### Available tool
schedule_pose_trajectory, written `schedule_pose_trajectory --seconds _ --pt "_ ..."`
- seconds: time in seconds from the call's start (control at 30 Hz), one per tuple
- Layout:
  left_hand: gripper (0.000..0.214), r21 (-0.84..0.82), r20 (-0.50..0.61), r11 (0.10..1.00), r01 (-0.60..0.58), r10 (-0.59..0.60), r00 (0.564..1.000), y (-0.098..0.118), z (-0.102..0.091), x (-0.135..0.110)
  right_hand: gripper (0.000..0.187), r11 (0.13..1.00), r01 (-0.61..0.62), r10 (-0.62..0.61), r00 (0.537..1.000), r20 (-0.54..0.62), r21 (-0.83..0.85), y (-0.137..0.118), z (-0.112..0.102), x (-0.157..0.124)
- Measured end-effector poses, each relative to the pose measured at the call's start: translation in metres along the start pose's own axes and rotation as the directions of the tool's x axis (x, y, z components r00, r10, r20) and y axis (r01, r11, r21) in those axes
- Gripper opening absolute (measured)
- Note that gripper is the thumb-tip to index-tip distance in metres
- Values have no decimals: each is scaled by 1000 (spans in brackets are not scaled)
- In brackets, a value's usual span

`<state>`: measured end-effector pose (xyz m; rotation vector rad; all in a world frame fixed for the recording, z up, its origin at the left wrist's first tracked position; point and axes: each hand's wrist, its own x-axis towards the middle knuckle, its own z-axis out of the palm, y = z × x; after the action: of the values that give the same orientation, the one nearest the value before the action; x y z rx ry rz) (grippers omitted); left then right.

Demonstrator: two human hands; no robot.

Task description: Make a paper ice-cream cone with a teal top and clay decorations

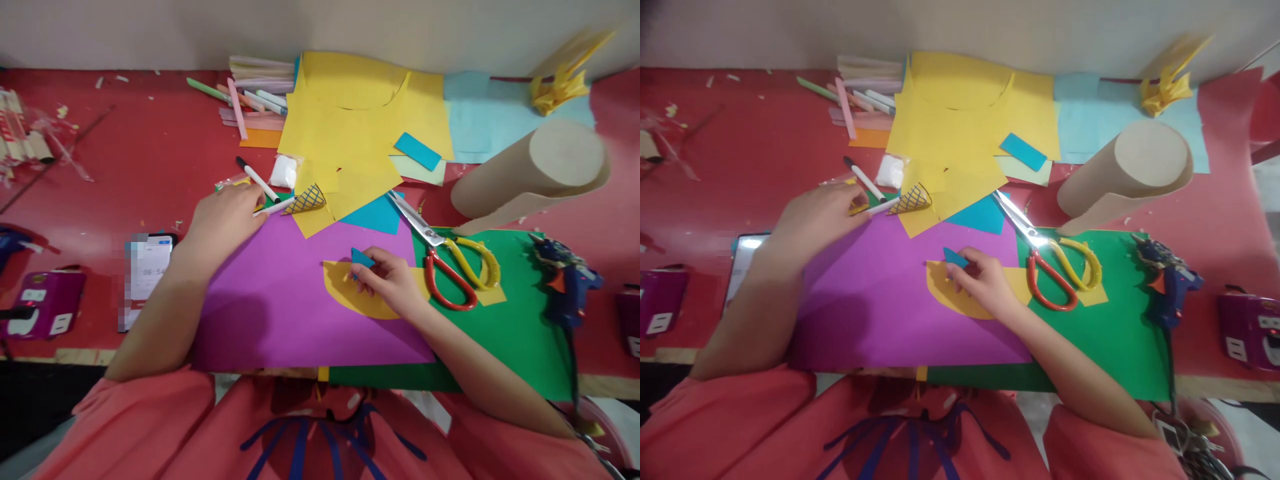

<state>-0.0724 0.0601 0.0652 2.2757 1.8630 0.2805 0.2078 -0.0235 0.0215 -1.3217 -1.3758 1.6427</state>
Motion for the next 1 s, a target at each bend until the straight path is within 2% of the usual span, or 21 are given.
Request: schedule_pose_trajectory --seconds 0.1,0.17,0.27,0.33,0.4,0.47,0.53,0.57,0.63,0.7,0.8,0.9,1.0 --pt "17 122 110 992 44 -58 992 2 5 -1 30 999 -26 26 1000 1 21 2 -1 3" --pt "17 152 152 987 54 -78 985 6 6 0 31 999 -1 1 1000 -1 47 3 -3 5" --pt "26 161 150 982 100 -125 981 6 -1 1 35 996 53 -52 999 -14 77 3 -5 6" --pt "26 153 104 976 153 -169 980 6 -10 0 37 995 60 -58 998 -30 80 1 -5 5" --pt "16 51 46 986 161 -163 986 14 -17 -4 37 995 44 -41 999 -34 86 1 -4 5" --pt "10 -167 48 984 59 -52 997 29 -18 -11 35 993 24 -19 999 -39 115 1 -2 5" --pt "14 -414 98 910 -32 80 992 49 -9 -19 30 984 8 1 999 -51 178 2 1 5" --pt "16 -525 88 848 -76 143 986 59 -1 -23 30 977 -2 15 998 -56 214 2 2 5" --pt "20 -659 131 748 -74 211 969 73 18 -30 34 960 -27 43 998 -51 279 2 4 5" --pt "23 -729 175 682 -55 264 949 80 37 -33 37 951 -50 61 998 -29 305 2 6 5" --pt "24 -754 182 656 -34 259 949 79 54 -34 37 942 -71 79 997 -13 329 1 8 4" --pt "24 -759 161 650 -43 250 955 76 55 -32 36 927 -81 92 996 -14 367 1 10 3" --pt "27 -768 186 639 -41 283 941 77 51 -31 34 932 -59 70 997 -17 359 3 12 3"
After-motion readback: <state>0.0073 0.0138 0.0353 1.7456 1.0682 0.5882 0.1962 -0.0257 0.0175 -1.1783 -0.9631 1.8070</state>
